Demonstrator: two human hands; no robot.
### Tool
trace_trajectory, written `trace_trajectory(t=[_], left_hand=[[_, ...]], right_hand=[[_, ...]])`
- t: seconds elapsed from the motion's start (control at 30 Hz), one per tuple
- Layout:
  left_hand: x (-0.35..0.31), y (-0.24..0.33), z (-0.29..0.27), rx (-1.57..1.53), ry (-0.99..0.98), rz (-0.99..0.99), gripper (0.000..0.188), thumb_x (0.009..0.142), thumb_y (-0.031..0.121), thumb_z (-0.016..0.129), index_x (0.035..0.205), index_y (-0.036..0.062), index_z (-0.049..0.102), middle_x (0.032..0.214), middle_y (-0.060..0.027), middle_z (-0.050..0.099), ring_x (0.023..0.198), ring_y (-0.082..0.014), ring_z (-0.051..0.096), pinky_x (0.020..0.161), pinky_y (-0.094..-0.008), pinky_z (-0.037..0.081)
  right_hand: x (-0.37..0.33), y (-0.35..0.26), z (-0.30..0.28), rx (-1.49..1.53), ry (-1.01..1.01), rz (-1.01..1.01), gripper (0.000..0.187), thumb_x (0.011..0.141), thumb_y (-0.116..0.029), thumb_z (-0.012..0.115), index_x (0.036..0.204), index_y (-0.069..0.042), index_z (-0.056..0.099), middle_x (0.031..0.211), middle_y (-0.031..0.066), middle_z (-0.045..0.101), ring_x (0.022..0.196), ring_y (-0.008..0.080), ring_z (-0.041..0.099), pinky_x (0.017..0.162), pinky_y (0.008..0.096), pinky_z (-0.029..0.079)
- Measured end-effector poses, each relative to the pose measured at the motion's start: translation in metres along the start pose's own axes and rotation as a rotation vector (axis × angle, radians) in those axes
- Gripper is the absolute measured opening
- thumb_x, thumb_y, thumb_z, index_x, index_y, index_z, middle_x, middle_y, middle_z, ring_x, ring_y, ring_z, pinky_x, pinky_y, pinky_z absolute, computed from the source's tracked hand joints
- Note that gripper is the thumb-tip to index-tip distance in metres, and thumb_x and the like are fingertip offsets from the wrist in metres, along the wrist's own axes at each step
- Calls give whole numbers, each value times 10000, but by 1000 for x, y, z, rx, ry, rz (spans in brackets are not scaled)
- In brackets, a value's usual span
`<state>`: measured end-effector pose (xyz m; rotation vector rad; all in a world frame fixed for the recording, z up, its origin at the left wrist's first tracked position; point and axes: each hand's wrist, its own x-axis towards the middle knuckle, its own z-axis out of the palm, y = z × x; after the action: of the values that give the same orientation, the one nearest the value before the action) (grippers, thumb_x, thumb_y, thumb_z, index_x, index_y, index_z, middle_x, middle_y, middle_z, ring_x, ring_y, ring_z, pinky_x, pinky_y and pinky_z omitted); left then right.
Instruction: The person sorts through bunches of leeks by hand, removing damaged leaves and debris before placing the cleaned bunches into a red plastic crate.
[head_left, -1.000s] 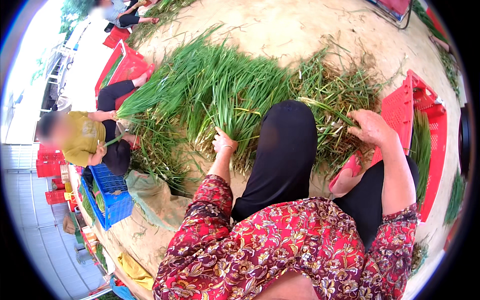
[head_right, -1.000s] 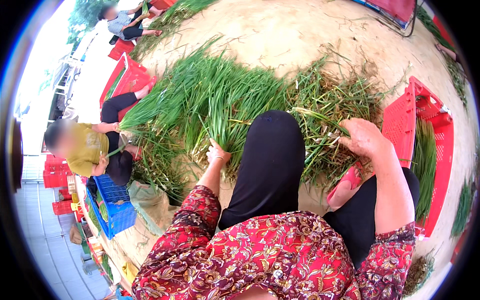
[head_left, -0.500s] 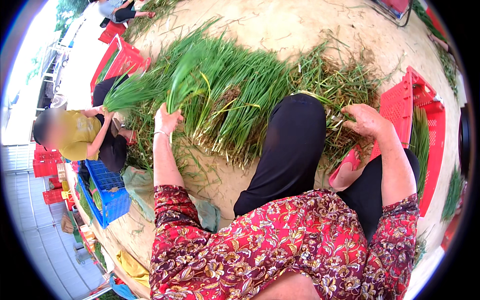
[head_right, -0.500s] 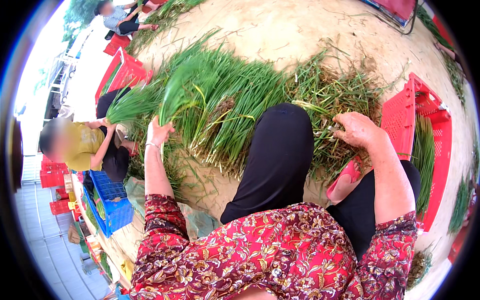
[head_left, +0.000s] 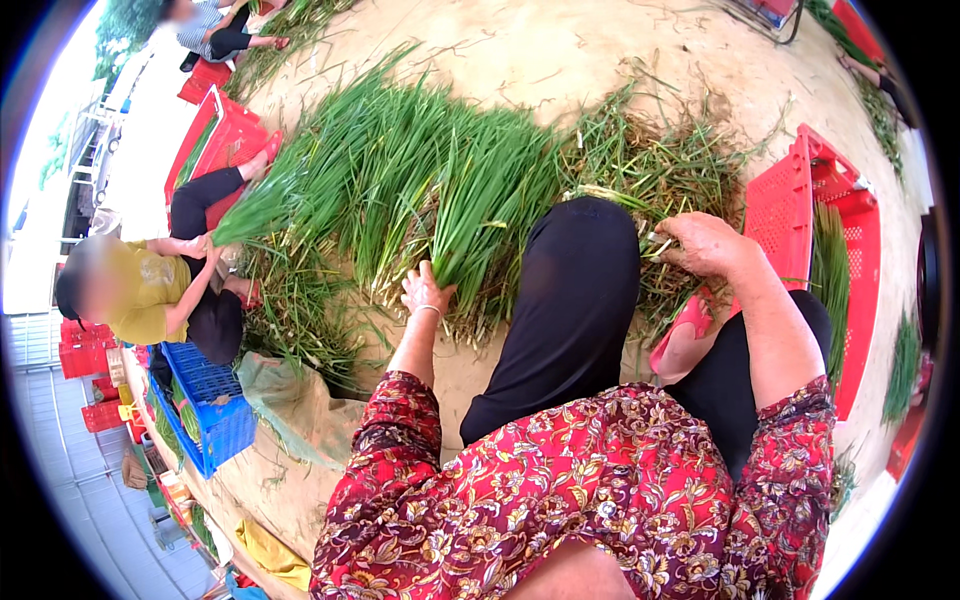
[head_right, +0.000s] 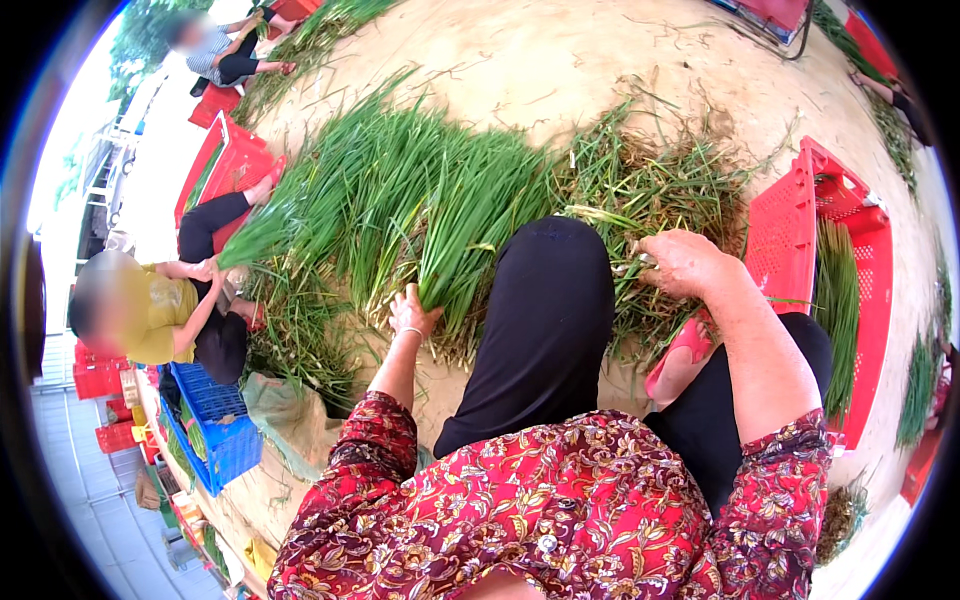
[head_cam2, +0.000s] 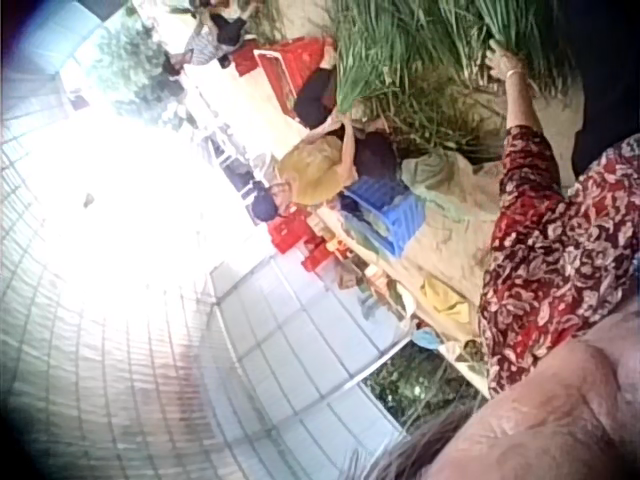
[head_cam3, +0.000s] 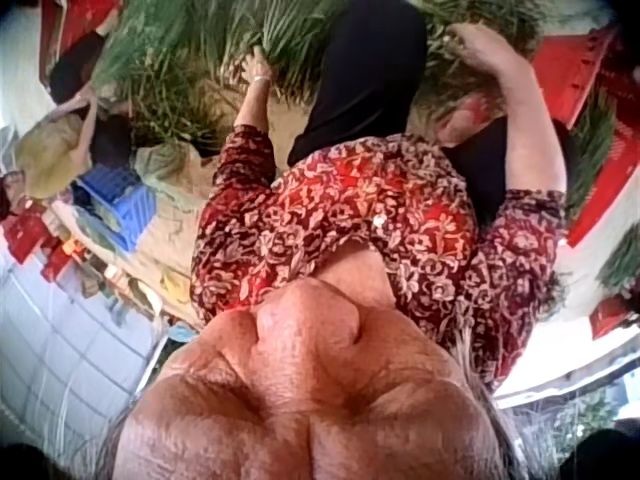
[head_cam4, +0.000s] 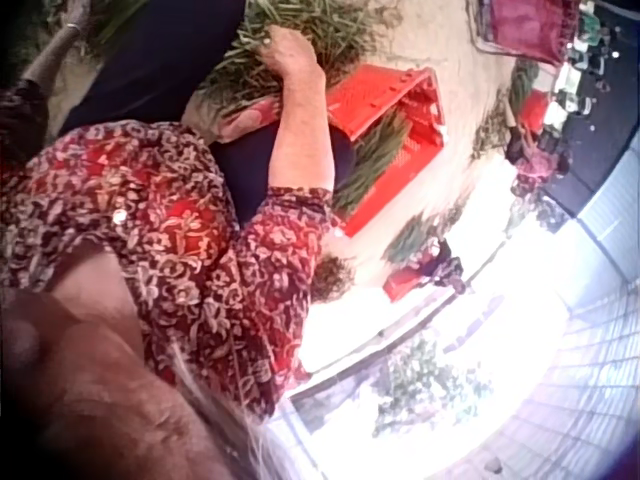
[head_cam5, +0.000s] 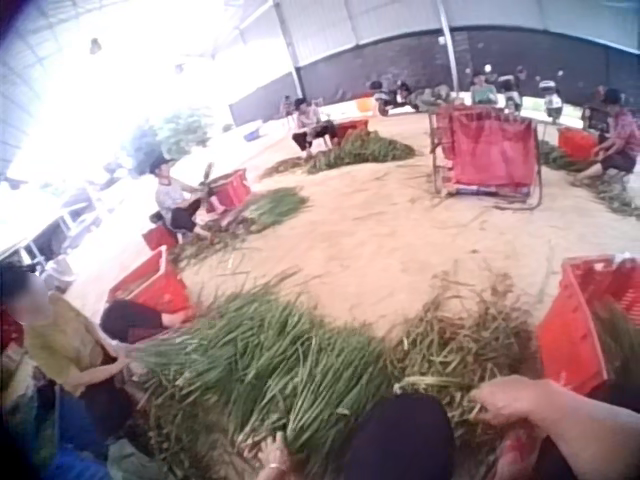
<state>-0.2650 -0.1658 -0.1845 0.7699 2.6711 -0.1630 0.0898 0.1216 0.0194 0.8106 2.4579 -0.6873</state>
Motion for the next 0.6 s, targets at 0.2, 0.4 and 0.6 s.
trace_trajectory(t=[0.2,0.4,0.6], left_hand=[[5,-12,21,-186,-62,-95,841,647,339,847,1291,159,336,1163,-138,607,1081,-337,595,886,-462,470],[24,-12,-8,17,-171,75,543,701,244,764,1133,87,474,1065,-199,648,1018,-362,627,849,-427,520],[50,-20,-77,98,-193,152,684,608,330,840,1129,-4,549,1084,-184,648,986,-307,649,911,-341,513]], right_hand=[[-1,-2,-2,-31,11,-2,420,828,-276,673,1185,-74,585,1088,169,629,1077,336,573,939,425,451],[-6,-2,-4,-37,6,-8,424,831,-291,665,1182,-69,582,1075,168,629,1066,338,574,931,426,453],[-1,3,-1,-48,45,-50,417,832,-293,662,1171,-62,592,1054,176,633,1050,346,581,909,437,463]])
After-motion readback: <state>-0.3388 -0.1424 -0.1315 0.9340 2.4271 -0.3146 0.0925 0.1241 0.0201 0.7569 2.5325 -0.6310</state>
